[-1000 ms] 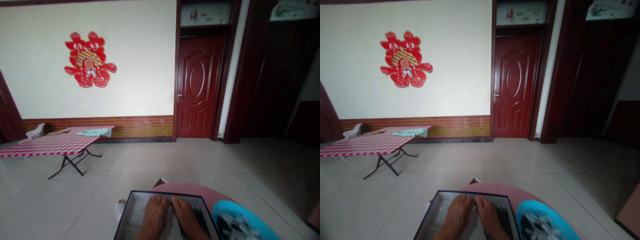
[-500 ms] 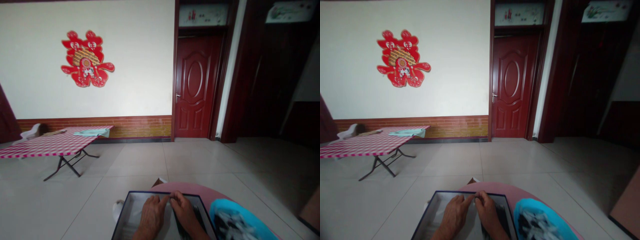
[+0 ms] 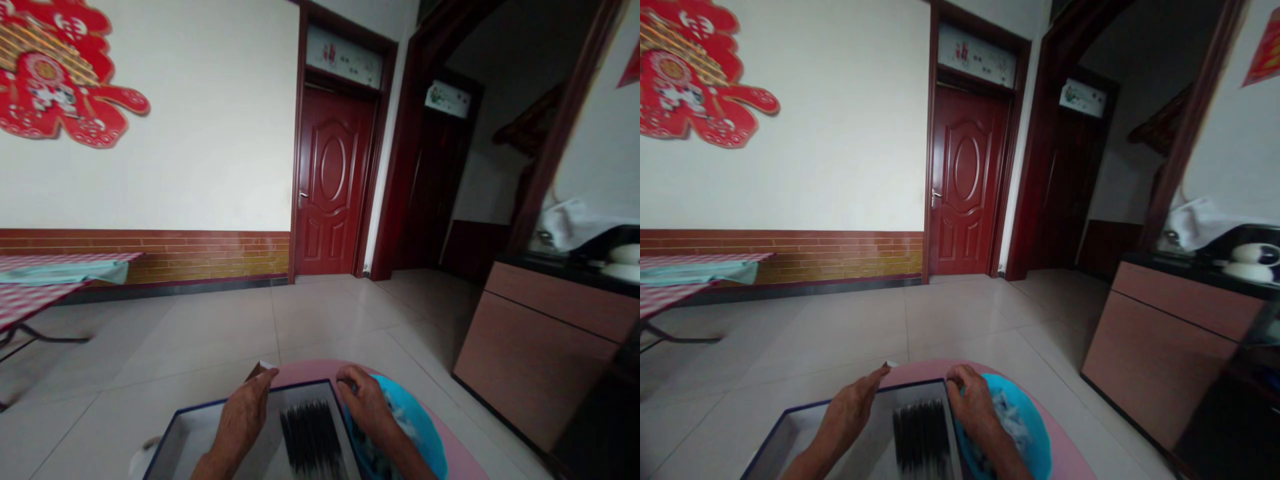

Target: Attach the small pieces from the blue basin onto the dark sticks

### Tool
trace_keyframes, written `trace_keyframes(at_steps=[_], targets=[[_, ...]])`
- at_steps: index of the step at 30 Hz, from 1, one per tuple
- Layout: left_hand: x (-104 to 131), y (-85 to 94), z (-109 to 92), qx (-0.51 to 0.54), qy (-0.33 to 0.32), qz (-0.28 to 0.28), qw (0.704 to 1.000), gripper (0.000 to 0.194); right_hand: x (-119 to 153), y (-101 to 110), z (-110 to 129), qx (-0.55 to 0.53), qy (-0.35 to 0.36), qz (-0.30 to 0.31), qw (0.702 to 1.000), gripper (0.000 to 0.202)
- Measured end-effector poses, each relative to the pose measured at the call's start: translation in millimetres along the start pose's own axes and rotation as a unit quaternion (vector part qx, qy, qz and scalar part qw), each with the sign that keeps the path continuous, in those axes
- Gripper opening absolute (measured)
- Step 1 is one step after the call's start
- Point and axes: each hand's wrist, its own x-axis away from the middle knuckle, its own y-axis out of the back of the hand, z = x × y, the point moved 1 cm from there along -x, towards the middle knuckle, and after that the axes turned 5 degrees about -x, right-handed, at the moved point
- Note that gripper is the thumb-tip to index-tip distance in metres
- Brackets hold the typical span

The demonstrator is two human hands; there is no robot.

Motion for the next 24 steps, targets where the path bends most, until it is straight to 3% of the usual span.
trace_keyframes(at_steps=[2,5,8,10,13,16,20,24], targets=[[-3.5,-0.7,-4.2,0.126,0.062,-0.007,0.990,0.033,8.4,24.5,-23.2,0.061,-0.012,-0.008,0.998,0.014],[-3.2,-6.8,-7.0,0.302,0.186,0.005,0.935,0.048,22.8,48.4,-55.0,0.114,-0.031,0.018,0.993,0.014],[1.7,-10.0,-9.6,0.420,0.283,0.041,0.861,0.062,31.5,55.2,-71.5,0.142,-0.042,0.039,0.988,0.014],[4.5,-7.5,-12.7,0.472,0.320,0.059,0.819,0.064,28.9,49.1,-69.8,0.141,-0.045,0.025,0.989,0.019],[5.3,-1.6,-16.7,0.550,0.353,0.065,0.754,0.060,12.0,21.3,-45.4,0.094,-0.024,0.008,0.995,0.025],[3.8,0.4,-15.9,0.591,0.357,0.066,0.720,0.055,-10.6,-25.0,-4.3,0.015,0.024,0.040,0.999,0.023],[4.2,-0.2,-10.0,0.585,0.340,0.063,0.734,0.059,-32.0,-87.5,35.5,-0.071,0.005,0.082,0.994,0.026],[6.5,2.1,-9.3,0.533,0.320,0.078,0.779,0.068,-34.1,-122.8,37.7,-0.143,-0.071,0.134,0.978,0.033]])
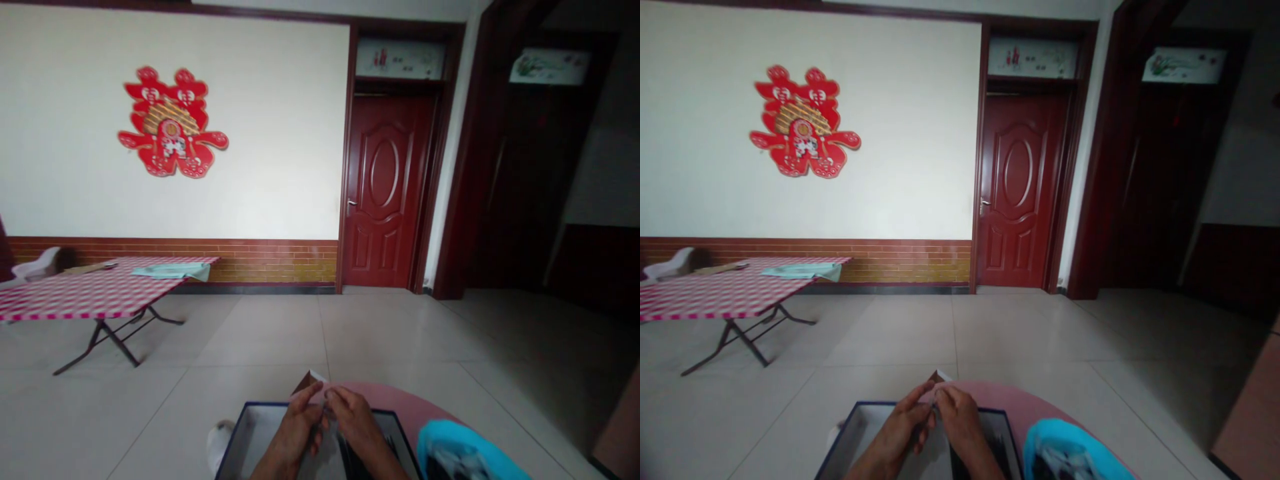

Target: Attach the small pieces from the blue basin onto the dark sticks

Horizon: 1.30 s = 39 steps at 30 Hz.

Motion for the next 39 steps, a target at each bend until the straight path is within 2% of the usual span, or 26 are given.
trace_keyframes(at_steps=[4,6,8,10,13,16,18,20,21,23,24,27,29,32,35,37,39], targets=[[1.8,-1.6,-1.6,-0.070,-0.014,0.009,0.997,0.064,7.4,-3.9,-10.7,-0.100,-0.069,0.010,0.993,0.027],[1.1,-1.8,-2.1,-0.115,-0.034,0.015,0.993,0.054,10.5,-0.3,-11.8,-0.139,-0.081,0.010,0.987,0.026],[0.6,-1.6,-3.3,-0.176,-0.090,0.024,0.980,0.038,10.5,5.5,-12.5,-0.172,-0.080,-0.017,0.982,0.028],[1.6,-1.1,-5.5,-0.248,-0.158,0.020,0.956,0.035,7.7,12.1,-14.9,-0.195,-0.074,-0.076,0.975,0.030],[4.4,0.2,-9.0,-0.351,-0.204,-0.014,0.914,0.037,2.8,20.3,-19.2,-0.167,-0.069,-0.151,0.972,0.034],[6.8,1.7,-10.2,-0.442,-0.214,-0.041,0.870,0.034,2.7,25.5,-14.5,-0.029,-0.008,-0.184,0.983,0.031],[8.4,2.5,-10.0,-0.493,-0.226,-0.063,0.838,0.032,6.7,27.4,-4.6,0.098,0.085,-0.144,0.981,0.029],[10.6,1.9,-10.2,-0.528,-0.241,-0.074,0.811,0.029,13.2,28.0,6.2,0.216,0.161,-0.040,0.962,0.026],[12.0,0.8,-10.6,-0.540,-0.249,-0.068,0.801,0.028,16.9,28.4,10.5,0.264,0.176,0.017,0.948,0.024],[15.4,-3.0,-12.4,-0.556,-0.266,-0.036,0.786,0.027,24.4,29.9,16.3,0.334,0.173,0.100,0.921,0.022],[17.2,-5.3,-13.6,-0.562,-0.274,-0.016,0.780,0.026,27.8,31.4,18.0,0.359,0.162,0.122,0.911,0.023],[21.8,-10.3,-17.3,-0.576,-0.290,0.034,0.764,0.024,36.6,39.3,20.6,0.414,0.123,0.150,0.889,0.025],[22.7,-9.5,-17.4,-0.589,-0.287,0.048,0.754,0.023,41.6,48.8,21.9,0.444,0.103,0.149,0.877,0.025],[19.0,-0.8,-11.7,-0.593,-0.278,0.017,0.755,0.022,48.2,66.2,23.1,0.473,0.072,0.120,0.870,0.024],[9.8,10.3,-2.0,-0.548,-0.281,-0.049,0.786,0.034,54.9,75.3,17.5,0.475,0.025,0.098,0.874,0.023],[2.6,14.9,2.3,-0.478,-0.293,-0.086,0.824,0.036,59.3,72.3,8.1,0.460,0.000,0.093,0.883,0.025],[-4.3,17.5,3.3,-0.356,-0.264,-0.106,0.890,0.032,63.0,64.1,-4.4,0.440,-0.011,0.090,0.893,0.033]])
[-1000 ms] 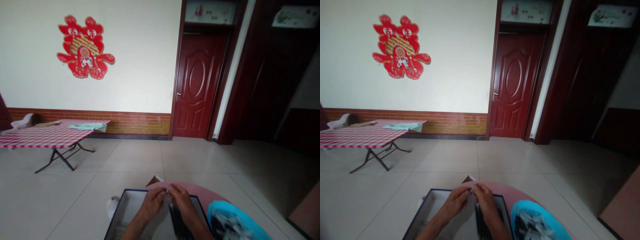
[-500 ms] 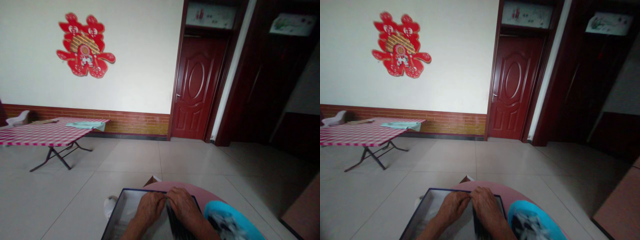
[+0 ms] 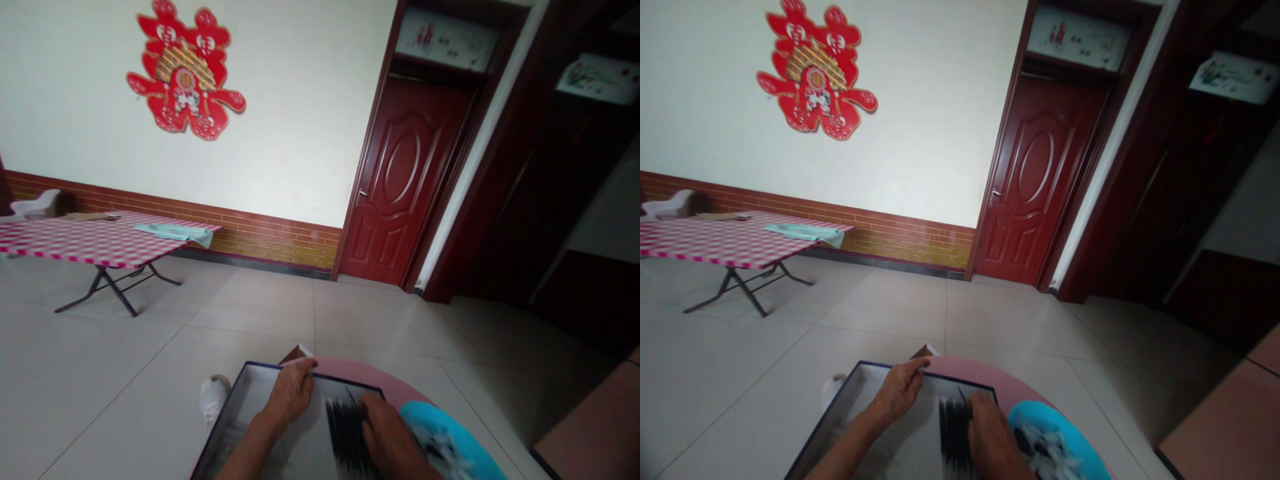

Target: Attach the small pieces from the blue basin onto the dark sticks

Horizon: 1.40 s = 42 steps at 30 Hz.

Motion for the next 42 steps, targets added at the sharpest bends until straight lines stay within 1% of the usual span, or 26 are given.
trace_keyframes(at_steps=[1,3,4,5,8,11,14,17,20,21,22,24,25,26,28,30,32,33,34,35,36,37,38,39,40,42], targets=[[-2.8,-0.2,1.4,0.081,0.055,-0.003,0.995,0.030,-0.1,-8.1,-0.3,-0.009,-0.005,0.000,1.000,0.037],[-7.4,1.1,2.3,0.222,0.166,0.000,0.961,0.029,-1.3,-22.6,-1.8,-0.017,-0.021,0.002,1.000,0.041],[-9.0,2.6,2.0,0.268,0.207,0.000,0.941,0.030,-2.0,-28.4,-3.1,-0.019,-0.032,0.002,0.999,0.042],[-10.2,4.7,1.4,0.295,0.232,-0.004,0.927,0.031,-2.5,-33.4,-5.0,-0.019,-0.042,-0.001,0.999,0.042],[-10.7,10.9,-0.7,0.327,0.269,-0.018,0.906,0.034,-1.9,-44.9,-12.4,-0.028,-0.049,-0.026,0.998,0.042],[-9.0,12.6,-3.0,0.364,0.300,-0.023,0.882,0.036,2.5,-54.0,-20.5,-0.057,-0.045,-0.048,0.996,0.041],[-8.1,10.5,-6.0,0.388,0.308,-0.022,0.868,0.036,6.6,-55.4,-23.6,-0.075,-0.055,-0.062,0.994,0.036],[-7.8,8.3,-8.4,0.399,0.309,-0.021,0.863,0.035,5.3,-44.2,-12.1,-0.090,-0.058,-0.065,0.992,0.027],[-7.1,7.3,-9.3,0.399,0.307,-0.023,0.864,0.034,-0.9,-30.2,15.2,-0.157,-0.034,-0.070,0.985,0.026],[-6.8,7.0,-9.2,0.398,0.306,-0.025,0.864,0.035,-3.3,-28.0,25.4,-0.202,-0.037,-0.055,0.977,0.030],[-6.4,6.8,-8.8,0.397,0.306,-0.028,0.865,0.035,-5.8,-27.9,34.9,-0.262,-0.051,-0.025,0.963,0.036],[-5.9,6.3,-7.1,0.392,0.304,-0.037,0.868,0.037,-10.5,-31.8,49.6,-0.395,-0.089,0.042,0.914,0.042],[-5.8,6.0,-6.0,0.389,0.303,-0.041,0.869,0.038,-12.9,-34.7,54.1,-0.450,-0.105,0.060,0.885,0.042],[-5.9,5.9,-4.7,0.384,0.303,-0.045,0.871,0.038,-15.2,-37.2,56.2,-0.494,-0.116,0.059,0.860,0.041],[-6.4,5.7,-2.3,0.371,0.302,-0.046,0.877,0.036,-19.4,-39.5,54.2,-0.547,-0.130,0.006,0.827,0.039],[-6.9,5.8,-1.4,0.357,0.297,-0.034,0.885,0.034,-22.2,-38.3,46.8,-0.593,-0.146,-0.062,0.789,0.036],[-6.5,5.8,-2.9,0.349,0.287,-0.011,0.892,0.030,-23.3,-35.6,38.0,-0.656,-0.155,-0.106,0.731,0.035],[-5.8,5.6,-4.7,0.345,0.277,0.011,0.897,0.028,-23.4,-34.4,33.9,-0.684,-0.158,-0.120,0.702,0.035],[-4.7,5.0,-7.0,0.336,0.260,0.042,0.904,0.026,-23.2,-33.6,30.4,-0.705,-0.160,-0.131,0.679,0.036],[-3.2,4.2,-10.0,0.319,0.235,0.080,0.915,0.025,-22.8,-33.3,27.5,-0.714,-0.162,-0.140,0.666,0.036],[-1.3,3.2,-13.3,0.290,0.197,0.116,0.929,0.023,-22.4,-33.6,25.4,-0.712,-0.163,-0.146,0.667,0.036],[0.8,1.9,-16.9,0.246,0.147,0.145,0.947,0.021,-22.0,-34.3,24.1,-0.700,-0.161,-0.149,0.679,0.035],[3.2,0.3,-20.6,0.188,0.092,0.160,0.965,0.020,-21.8,-35.4,23.8,-0.682,-0.158,-0.148,0.699,0.034],[5.9,-1.6,-24.1,0.124,0.040,0.159,0.979,0.019,-21.8,-36.8,24.2,-0.660,-0.155,-0.145,0.720,0.034],[8.6,-4.0,-27.4,0.060,-0.002,0.147,0.987,0.017,-22.0,-38.3,25.2,-0.640,-0.153,-0.144,0.739,0.034],[14.2,-10.1,-33.0,-0.054,-0.055,0.109,0.991,0.014,-23.2,-41.3,28.2,-0.615,-0.154,-0.140,0.761,0.035]])
